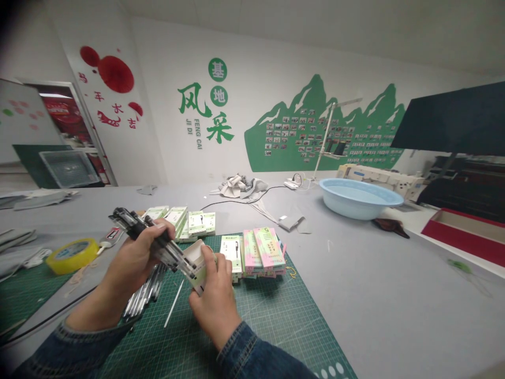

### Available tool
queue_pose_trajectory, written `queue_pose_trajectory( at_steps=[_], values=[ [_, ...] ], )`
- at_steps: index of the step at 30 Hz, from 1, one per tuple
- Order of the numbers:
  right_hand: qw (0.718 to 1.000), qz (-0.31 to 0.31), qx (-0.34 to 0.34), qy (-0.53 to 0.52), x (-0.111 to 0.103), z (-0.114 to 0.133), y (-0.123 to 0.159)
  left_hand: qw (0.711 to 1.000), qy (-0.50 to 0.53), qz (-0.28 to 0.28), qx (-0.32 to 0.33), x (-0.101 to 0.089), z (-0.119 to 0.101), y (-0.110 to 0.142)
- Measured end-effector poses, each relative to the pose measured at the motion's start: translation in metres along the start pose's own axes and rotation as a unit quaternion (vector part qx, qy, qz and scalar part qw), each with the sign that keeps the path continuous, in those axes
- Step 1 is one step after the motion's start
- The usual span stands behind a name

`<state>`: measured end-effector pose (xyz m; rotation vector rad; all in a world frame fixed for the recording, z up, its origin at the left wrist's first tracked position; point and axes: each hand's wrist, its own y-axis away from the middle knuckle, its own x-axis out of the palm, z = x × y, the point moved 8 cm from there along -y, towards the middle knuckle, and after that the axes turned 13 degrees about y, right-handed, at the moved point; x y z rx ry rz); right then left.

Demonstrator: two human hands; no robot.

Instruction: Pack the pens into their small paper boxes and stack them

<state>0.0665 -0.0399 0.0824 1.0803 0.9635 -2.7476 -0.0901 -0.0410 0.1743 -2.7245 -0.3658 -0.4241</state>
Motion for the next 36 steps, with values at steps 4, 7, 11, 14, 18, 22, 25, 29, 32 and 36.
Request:
queue_pose_trajectory(
  at_steps=[4,7,11,14,18,22,25,29,32,36],
  values=[
    [1.0,-0.007,-0.01,-0.011,-0.002,0.001,0.0,0.997,-0.057,0.034,0.04,0.001,-0.002,-0.006],
    [0.999,-0.011,-0.016,-0.027,-0.003,0.0,0.0,0.996,-0.059,0.062,0.024,-0.005,0.007,-0.015],
    [0.998,-0.002,-0.023,-0.056,-0.001,-0.001,0.0,0.994,-0.08,0.073,-0.016,-0.015,0.017,-0.026],
    [0.998,0.007,-0.029,-0.064,0.001,0.0,0.0,0.99,-0.103,0.086,-0.032,-0.014,0.018,-0.026],
    [0.997,0.012,-0.036,-0.066,0.003,0.003,0.0,0.973,-0.174,0.146,-0.038,0.003,0.02,-0.017],
    [0.997,0.0,-0.041,-0.07,0.006,0.001,0.002,0.943,-0.266,0.197,0.021,0.025,0.019,-0.01],
    [0.996,-0.012,-0.043,-0.077,0.008,-0.002,0.002,0.933,-0.282,0.218,0.039,0.033,0.024,-0.008],
    [0.995,-0.01,-0.037,-0.092,0.01,-0.003,0.002,0.933,-0.273,0.235,0.005,0.034,0.036,-0.005],
    [0.995,-0.005,-0.027,-0.095,0.01,-0.002,0.001,0.936,-0.266,0.23,0.009,0.033,0.04,-0.003],
    [0.995,-0.018,-0.025,-0.099,0.008,-0.001,0.002,0.94,-0.279,0.198,0.022,0.028,0.044,-0.004]
  ],
)
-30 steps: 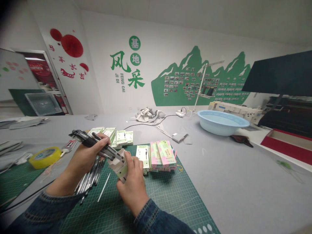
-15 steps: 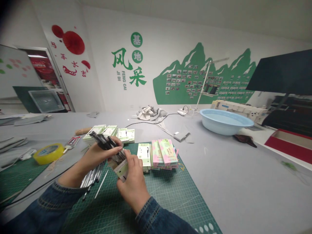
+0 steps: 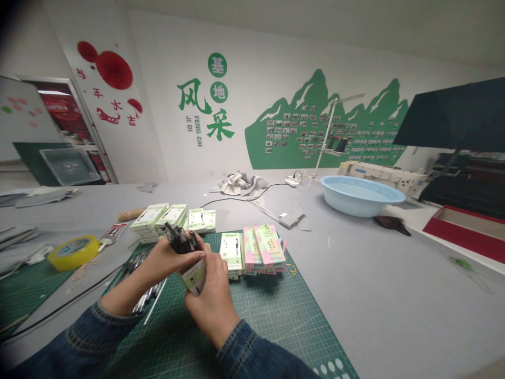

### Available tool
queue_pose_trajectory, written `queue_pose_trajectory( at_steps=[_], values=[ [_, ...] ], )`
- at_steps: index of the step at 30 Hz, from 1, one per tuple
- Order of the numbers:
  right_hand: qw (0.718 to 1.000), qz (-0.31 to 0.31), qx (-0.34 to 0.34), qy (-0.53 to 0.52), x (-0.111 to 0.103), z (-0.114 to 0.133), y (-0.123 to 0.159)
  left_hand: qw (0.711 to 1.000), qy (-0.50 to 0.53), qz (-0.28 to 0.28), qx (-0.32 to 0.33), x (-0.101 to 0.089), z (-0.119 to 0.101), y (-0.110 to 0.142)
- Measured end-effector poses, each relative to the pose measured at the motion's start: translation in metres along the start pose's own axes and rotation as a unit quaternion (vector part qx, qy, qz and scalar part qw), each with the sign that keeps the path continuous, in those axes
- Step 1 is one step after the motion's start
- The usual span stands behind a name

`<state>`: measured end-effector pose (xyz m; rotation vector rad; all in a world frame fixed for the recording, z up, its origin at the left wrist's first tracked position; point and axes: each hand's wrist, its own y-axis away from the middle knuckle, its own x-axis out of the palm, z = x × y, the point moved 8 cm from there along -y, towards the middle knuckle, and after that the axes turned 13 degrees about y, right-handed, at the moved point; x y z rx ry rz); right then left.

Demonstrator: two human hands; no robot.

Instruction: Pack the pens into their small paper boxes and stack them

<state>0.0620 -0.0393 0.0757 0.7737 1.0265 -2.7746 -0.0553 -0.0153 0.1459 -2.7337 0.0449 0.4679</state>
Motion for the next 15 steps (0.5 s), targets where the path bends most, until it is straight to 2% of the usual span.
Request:
queue_pose_trajectory(
  at_steps=[4,7,15],
  values=[
    [1.0,-0.003,0.004,-0.009,0.0,-0.002,0.0,0.999,-0.032,0.013,0.012,0.0,0.002,-0.001],
    [1.0,-0.006,0.011,-0.005,0.0,-0.005,0.0,0.998,-0.056,0.001,0.026,-0.006,0.001,-0.003],
    [1.0,-0.002,0.011,0.0,-0.002,-0.004,0.0,1.0,0.026,0.002,-0.008,-0.007,0.017,0.005]
  ],
)
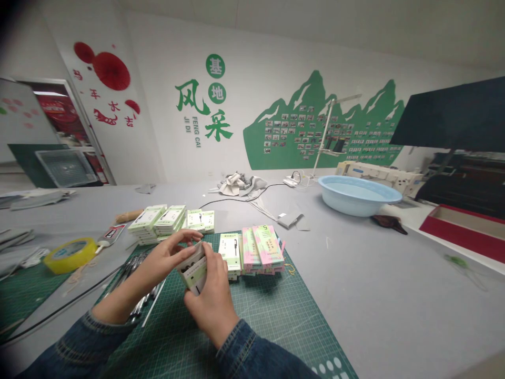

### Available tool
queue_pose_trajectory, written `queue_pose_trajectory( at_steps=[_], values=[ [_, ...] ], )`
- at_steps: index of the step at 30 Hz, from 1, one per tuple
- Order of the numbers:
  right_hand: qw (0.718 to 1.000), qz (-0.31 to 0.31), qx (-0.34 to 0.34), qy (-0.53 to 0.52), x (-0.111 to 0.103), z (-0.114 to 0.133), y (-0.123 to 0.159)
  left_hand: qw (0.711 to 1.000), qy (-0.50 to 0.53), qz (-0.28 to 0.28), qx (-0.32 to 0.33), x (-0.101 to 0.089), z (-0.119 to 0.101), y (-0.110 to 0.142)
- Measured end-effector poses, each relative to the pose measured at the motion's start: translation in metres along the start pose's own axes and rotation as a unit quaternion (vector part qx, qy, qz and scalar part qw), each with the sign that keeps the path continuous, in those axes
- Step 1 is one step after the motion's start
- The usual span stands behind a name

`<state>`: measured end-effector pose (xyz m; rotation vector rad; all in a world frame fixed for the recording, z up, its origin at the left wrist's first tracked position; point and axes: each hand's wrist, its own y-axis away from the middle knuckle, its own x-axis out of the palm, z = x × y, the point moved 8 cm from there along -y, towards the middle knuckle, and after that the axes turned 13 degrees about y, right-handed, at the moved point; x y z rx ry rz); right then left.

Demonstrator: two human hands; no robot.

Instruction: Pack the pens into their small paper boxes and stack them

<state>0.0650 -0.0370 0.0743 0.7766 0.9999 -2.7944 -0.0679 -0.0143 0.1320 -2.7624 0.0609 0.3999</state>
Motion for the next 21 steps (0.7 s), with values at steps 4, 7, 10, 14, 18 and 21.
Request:
queue_pose_trajectory(
  at_steps=[4,7,10,14,18,21],
  values=[
    [1.0,0.001,0.018,-0.006,0.0,-0.003,0.002,0.999,0.006,-0.012,-0.038,0.001,0.011,0.008],
    [0.999,-0.002,0.049,-0.013,0.002,-0.01,0.005,0.997,0.035,-0.048,-0.055,-0.007,0.016,0.011],
    [0.998,0.0,0.055,-0.003,0.004,-0.013,0.007,0.99,0.075,-0.089,-0.081,-0.017,0.02,0.013],
    [0.998,0.005,0.056,-0.003,0.004,-0.013,0.006,0.99,0.101,-0.058,-0.081,-0.016,0.017,0.015],
    [0.999,0.006,0.052,-0.008,0.002,-0.01,0.005,0.993,0.086,-0.009,-0.076,-0.006,0.016,0.019],
    [0.999,0.002,0.047,-0.008,0.001,-0.01,0.004,0.995,0.061,-0.002,-0.076,-0.002,0.019,0.022]
  ],
)
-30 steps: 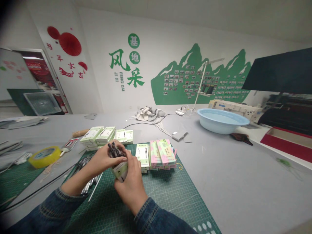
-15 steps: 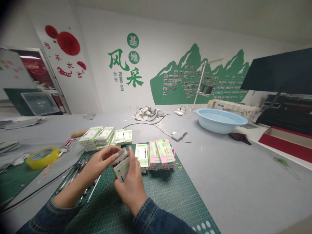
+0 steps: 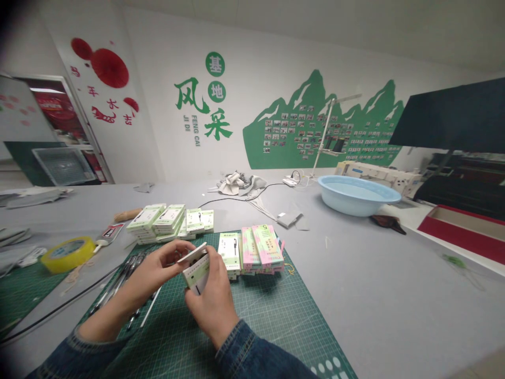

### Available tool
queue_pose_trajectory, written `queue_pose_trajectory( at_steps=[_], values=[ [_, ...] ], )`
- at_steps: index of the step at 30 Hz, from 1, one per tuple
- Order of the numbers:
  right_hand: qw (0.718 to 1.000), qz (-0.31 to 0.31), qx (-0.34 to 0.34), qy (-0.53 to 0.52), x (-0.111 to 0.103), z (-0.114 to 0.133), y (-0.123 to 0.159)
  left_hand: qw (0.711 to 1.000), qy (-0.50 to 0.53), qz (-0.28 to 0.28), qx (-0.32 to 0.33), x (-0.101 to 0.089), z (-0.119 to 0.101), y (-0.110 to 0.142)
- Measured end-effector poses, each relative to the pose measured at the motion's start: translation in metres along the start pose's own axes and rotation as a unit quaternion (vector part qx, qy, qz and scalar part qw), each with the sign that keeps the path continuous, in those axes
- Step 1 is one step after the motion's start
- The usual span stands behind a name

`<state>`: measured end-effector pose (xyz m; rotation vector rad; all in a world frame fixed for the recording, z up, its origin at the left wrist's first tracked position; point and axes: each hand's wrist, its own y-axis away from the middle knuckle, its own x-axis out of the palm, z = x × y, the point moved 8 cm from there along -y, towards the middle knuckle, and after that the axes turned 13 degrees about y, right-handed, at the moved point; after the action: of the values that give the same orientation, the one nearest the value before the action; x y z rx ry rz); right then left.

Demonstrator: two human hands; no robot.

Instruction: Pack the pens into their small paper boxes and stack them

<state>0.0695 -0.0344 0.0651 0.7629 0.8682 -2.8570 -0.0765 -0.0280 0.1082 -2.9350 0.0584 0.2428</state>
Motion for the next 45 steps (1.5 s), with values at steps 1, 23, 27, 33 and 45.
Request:
queue_pose_trajectory(
  at_steps=[1,23,27,33,45],
  values=[
    [1.0,-0.001,-0.001,0.002,0.0,0.0,0.0,1.0,-0.007,-0.001,0.004,0.001,0.0,0.001],
    [0.997,-0.026,-0.025,0.075,0.007,-0.004,0.004,0.958,-0.258,-0.052,0.11,0.022,-0.025,0.016],
    [0.996,-0.033,-0.036,0.077,0.005,-0.001,0.004,0.944,-0.304,-0.049,0.121,0.032,-0.024,0.022],
    [0.995,-0.044,-0.037,0.087,0.005,-0.004,0.004,0.953,-0.272,-0.04,0.127,0.026,-0.017,0.02],
    [0.983,0.026,-0.022,0.18,-0.001,0.007,0.02,0.975,0.129,-0.175,-0.04,-0.025,0.034,-0.039]
  ],
)
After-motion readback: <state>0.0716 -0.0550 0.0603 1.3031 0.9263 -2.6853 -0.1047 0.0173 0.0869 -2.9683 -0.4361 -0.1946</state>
